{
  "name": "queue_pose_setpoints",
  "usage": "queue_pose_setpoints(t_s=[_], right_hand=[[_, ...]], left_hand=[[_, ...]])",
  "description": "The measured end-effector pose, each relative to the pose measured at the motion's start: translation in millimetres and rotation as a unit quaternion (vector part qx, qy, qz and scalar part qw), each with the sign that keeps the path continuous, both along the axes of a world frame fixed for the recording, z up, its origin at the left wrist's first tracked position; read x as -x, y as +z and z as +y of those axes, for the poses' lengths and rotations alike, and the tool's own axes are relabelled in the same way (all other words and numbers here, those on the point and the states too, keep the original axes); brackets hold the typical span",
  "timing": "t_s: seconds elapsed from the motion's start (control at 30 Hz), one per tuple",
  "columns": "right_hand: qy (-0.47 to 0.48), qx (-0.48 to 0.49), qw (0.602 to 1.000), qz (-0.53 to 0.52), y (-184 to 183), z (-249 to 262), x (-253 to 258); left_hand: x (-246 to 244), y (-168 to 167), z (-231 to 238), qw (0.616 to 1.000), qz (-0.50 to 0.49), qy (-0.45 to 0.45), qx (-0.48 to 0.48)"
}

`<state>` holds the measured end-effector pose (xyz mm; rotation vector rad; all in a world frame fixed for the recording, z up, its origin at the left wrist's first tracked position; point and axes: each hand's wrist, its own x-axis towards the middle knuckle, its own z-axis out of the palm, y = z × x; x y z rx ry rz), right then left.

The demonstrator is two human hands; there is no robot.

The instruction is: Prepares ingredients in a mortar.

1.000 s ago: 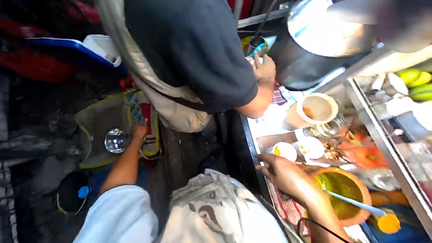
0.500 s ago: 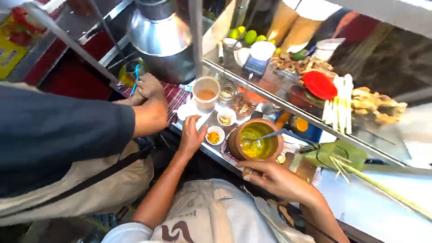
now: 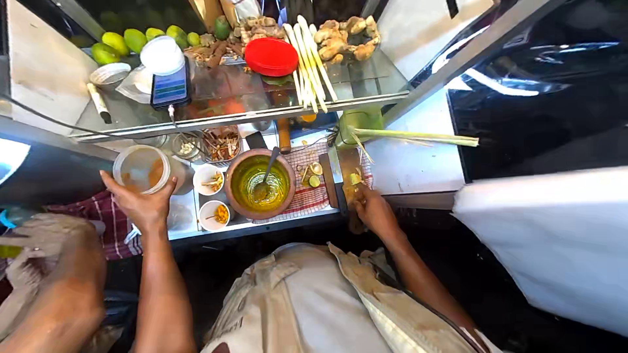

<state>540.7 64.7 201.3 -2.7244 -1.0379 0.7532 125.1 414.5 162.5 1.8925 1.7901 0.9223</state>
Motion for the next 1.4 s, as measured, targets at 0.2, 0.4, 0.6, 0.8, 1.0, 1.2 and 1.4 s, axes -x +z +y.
queue_pose_setpoints(t_s=[0.2,0.4,0.6,0.8,1.0,1.2,1.4], right_hand=[[0.043,-0.057,0.997,-0.015,1,24,20],[0.105,-0.308,0.946,0.002,34,81,48],[0.153,-0.273,0.947,0.069,54,168,61],[0.242,-0.294,0.924,0.026,42,200,72],[0.379,-0.335,0.862,0.036,64,170,84],[0.300,-0.524,0.792,0.089,133,132,66],[0.379,-0.569,0.705,0.186,156,144,108]], left_hand=[[3,1,-6,0.997,-0.013,-0.007,-0.073],[10,18,-13,0.980,-0.071,-0.016,-0.186],[4,52,-13,0.943,-0.179,-0.073,-0.272],[2,80,-34,0.945,-0.194,-0.049,-0.260],[11,100,-90,0.966,-0.136,-0.020,-0.220],[28,119,-145,0.956,-0.140,-0.198,-0.165],[22,116,-167,0.952,-0.058,-0.256,-0.156]])
